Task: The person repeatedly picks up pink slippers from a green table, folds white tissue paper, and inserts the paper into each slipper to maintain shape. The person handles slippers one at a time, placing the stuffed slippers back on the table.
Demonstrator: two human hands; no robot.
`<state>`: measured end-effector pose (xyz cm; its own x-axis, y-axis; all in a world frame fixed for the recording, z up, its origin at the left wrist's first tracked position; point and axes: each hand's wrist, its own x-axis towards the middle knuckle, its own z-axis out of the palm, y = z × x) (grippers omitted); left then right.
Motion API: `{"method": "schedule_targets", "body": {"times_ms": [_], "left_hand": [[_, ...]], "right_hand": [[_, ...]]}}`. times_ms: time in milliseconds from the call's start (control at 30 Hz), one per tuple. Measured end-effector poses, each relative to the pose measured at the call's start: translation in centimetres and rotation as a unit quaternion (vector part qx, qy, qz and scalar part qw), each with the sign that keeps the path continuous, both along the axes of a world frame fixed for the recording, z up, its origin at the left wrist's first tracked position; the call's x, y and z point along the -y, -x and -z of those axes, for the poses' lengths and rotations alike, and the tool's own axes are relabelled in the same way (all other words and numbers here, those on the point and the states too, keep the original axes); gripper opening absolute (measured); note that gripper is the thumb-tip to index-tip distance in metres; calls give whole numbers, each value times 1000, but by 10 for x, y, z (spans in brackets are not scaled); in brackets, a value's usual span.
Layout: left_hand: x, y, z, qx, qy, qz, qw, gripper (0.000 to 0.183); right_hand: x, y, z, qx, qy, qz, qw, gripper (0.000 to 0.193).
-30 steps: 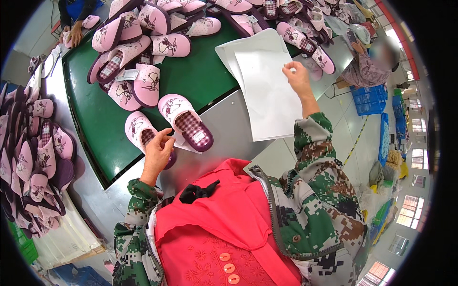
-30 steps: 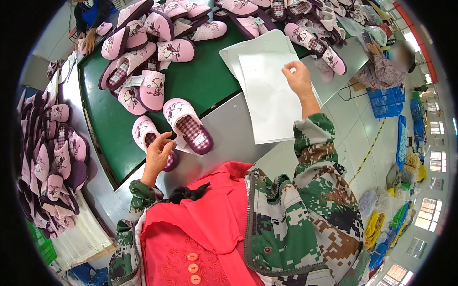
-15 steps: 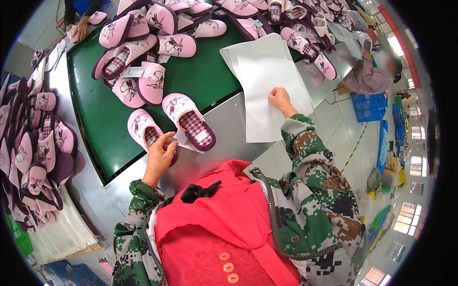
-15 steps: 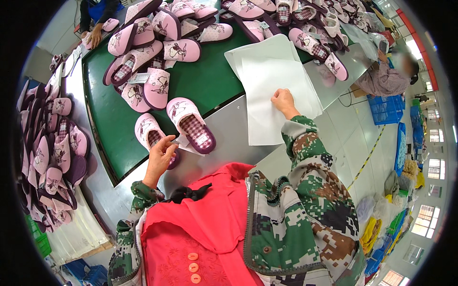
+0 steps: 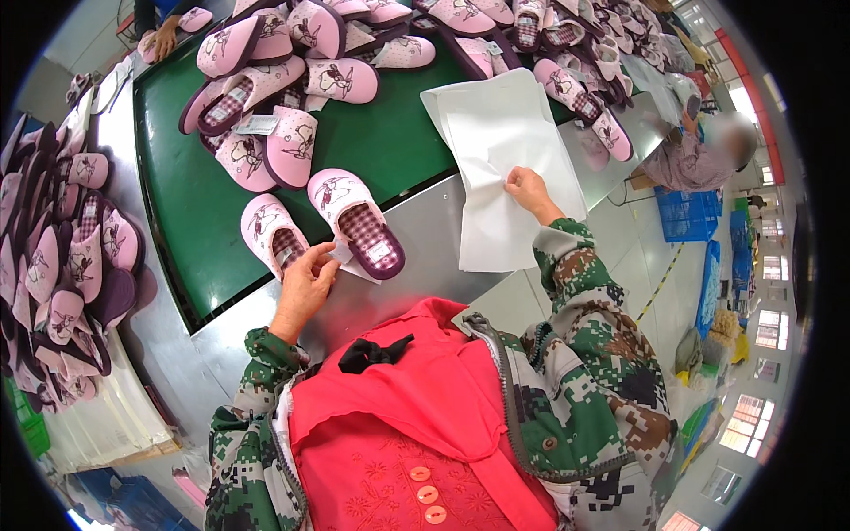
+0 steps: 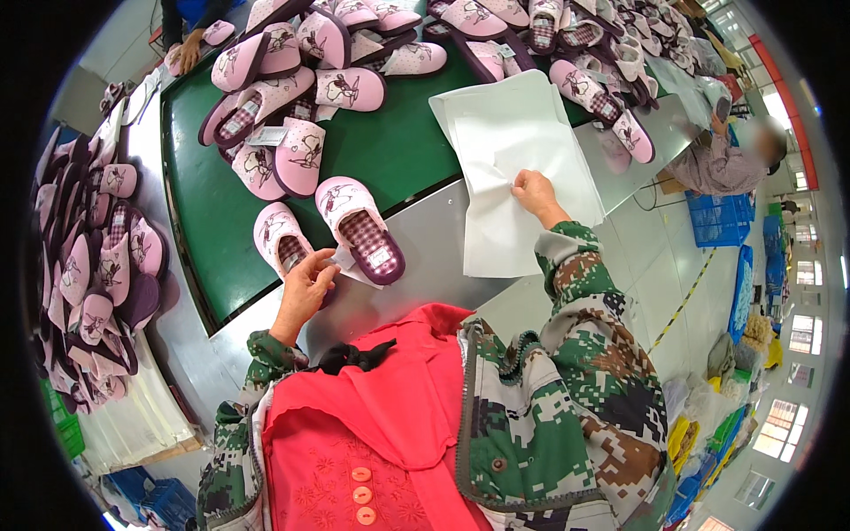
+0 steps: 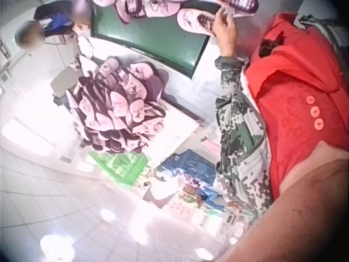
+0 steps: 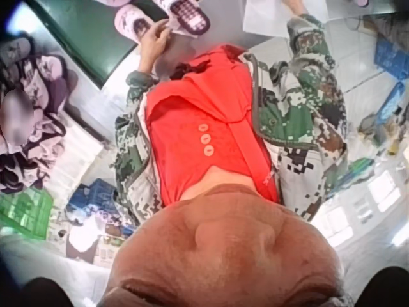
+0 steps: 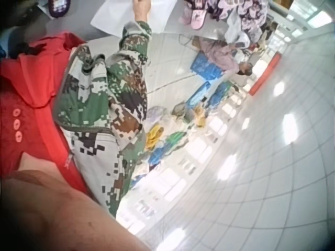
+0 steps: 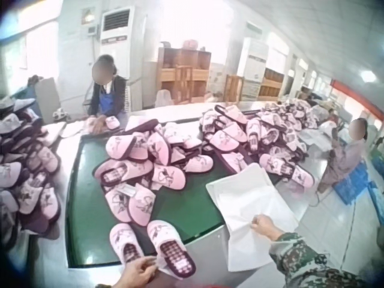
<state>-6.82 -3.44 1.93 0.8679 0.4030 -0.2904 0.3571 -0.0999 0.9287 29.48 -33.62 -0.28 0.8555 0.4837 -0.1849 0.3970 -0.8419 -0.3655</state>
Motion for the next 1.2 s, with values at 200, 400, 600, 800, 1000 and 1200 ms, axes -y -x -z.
{"method": "schedule_targets", "body": {"times_ms": [200,400,600,800,1000,1200], "left_hand": [[-2,3,1,-1,16,-14,1000,30],[3,-18,-22,110,-42,6,993,39],[16,-62,-69,235,-274,130,923,90],[12,-60,-55,52,228,67,970,24],[0,-25,-58,68,503,-129,852,37],[-57,26,-34,-77,-98,-156,980,63]], "right_hand": [[4,-9,-25,76,-39,19,996,11],[-32,32,-86,165,-115,-38,979,8],[-110,119,-138,-113,-225,-210,945,5],[-180,194,-124,-145,-473,-225,839,31],[-165,238,-71,7,-258,-358,897,72],[-152,207,-11,-172,-464,-104,863,29]]}}
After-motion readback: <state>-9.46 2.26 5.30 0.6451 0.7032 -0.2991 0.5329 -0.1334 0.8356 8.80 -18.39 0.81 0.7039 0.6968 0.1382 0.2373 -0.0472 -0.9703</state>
